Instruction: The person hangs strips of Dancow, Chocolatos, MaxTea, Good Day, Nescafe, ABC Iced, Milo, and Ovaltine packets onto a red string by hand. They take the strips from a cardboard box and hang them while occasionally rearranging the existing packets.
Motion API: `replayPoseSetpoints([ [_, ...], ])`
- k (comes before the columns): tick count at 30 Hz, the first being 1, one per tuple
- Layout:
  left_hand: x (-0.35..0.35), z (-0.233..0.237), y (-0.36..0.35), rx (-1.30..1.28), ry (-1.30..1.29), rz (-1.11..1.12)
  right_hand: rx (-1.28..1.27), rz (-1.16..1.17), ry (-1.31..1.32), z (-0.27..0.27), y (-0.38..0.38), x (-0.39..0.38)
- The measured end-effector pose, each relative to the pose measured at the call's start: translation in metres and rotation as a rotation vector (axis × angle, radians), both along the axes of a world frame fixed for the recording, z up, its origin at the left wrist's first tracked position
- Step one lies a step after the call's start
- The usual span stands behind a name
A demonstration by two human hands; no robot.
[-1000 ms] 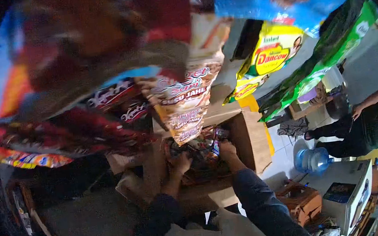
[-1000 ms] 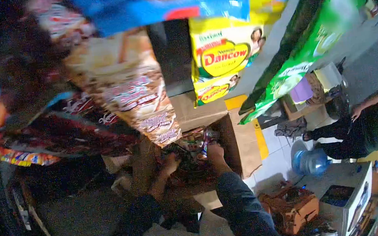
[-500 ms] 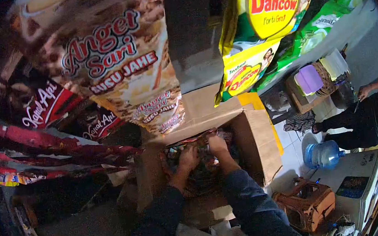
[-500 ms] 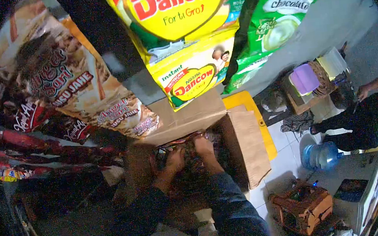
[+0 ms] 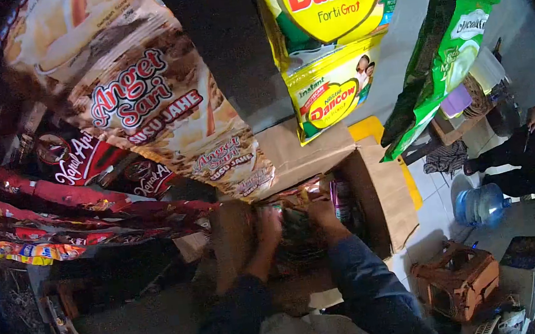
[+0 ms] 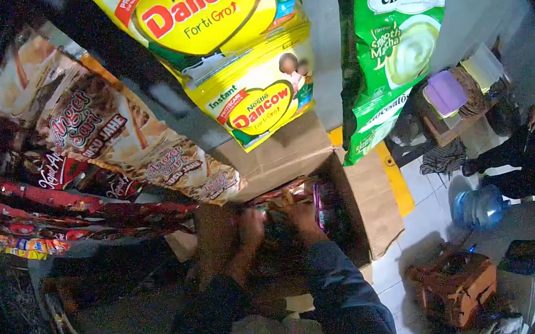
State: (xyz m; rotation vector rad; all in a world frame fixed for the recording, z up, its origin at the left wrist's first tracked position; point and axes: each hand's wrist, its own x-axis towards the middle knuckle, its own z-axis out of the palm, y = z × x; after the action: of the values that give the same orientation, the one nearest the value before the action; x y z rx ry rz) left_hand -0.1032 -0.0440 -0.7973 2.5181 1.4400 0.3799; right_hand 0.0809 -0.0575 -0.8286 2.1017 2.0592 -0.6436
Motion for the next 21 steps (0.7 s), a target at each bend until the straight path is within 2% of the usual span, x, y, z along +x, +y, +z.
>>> replayPoseSetpoints([
  [1,0.006,0.018,0.006,-0.109,-0.064,0.114,-0.005,0.022,0.027,-0.007,-0.005,-0.001],
  [2,0.011,0.021,0.012,-0.115,-0.072,0.117,-0.011,0.025,0.019,-0.003,-0.01,-0.003],
  [4,0.021,0.025,0.02,-0.031,-0.243,0.216,0.114,-0.235,0.035,0.029,-0.017,-0.017],
  [5,0.032,0.029,0.016,0.099,-0.347,0.215,0.059,-0.217,-0.011,0.071,-0.018,-0.02],
  [8,0.064,0.05,0.011,0.089,-0.281,0.133,0.203,-0.113,-0.138,0.059,-0.019,-0.028],
  [9,0.068,0.041,0.015,0.028,-0.337,0.033,-0.18,0.007,0.059,0.084,-0.01,-0.018],
  [10,0.073,0.022,0.023,0.026,-0.347,0.029,-0.182,0.001,0.05,0.085,-0.011,-0.018],
  [12,0.084,-0.028,0.038,-0.507,-0.213,-0.15,-0.016,-0.164,-0.027,0.082,-0.017,-0.027],
  [13,0.088,-0.025,0.04,-0.41,-0.412,-0.341,0.211,-0.073,-0.178,0.07,-0.022,-0.032],
  [14,0.092,-0.024,0.035,-0.413,-0.422,-0.346,0.433,0.022,-0.329,0.058,-0.029,-0.036],
  [16,0.103,0.053,0.022,-0.035,-0.155,-0.025,0.362,0.108,-0.289,0.091,-0.045,-0.035],
  [18,0.107,0.049,0.017,-0.037,-0.2,-0.05,0.01,0.03,-0.042,0.127,-0.055,-0.035],
  [20,0.107,0.038,0.006,0.036,-0.3,0.014,-0.191,-0.01,0.041,0.103,-0.077,-0.038],
  [21,0.111,0.039,0.002,-0.012,-0.352,0.083,-0.185,-0.008,0.044,0.099,-0.087,-0.041],
])
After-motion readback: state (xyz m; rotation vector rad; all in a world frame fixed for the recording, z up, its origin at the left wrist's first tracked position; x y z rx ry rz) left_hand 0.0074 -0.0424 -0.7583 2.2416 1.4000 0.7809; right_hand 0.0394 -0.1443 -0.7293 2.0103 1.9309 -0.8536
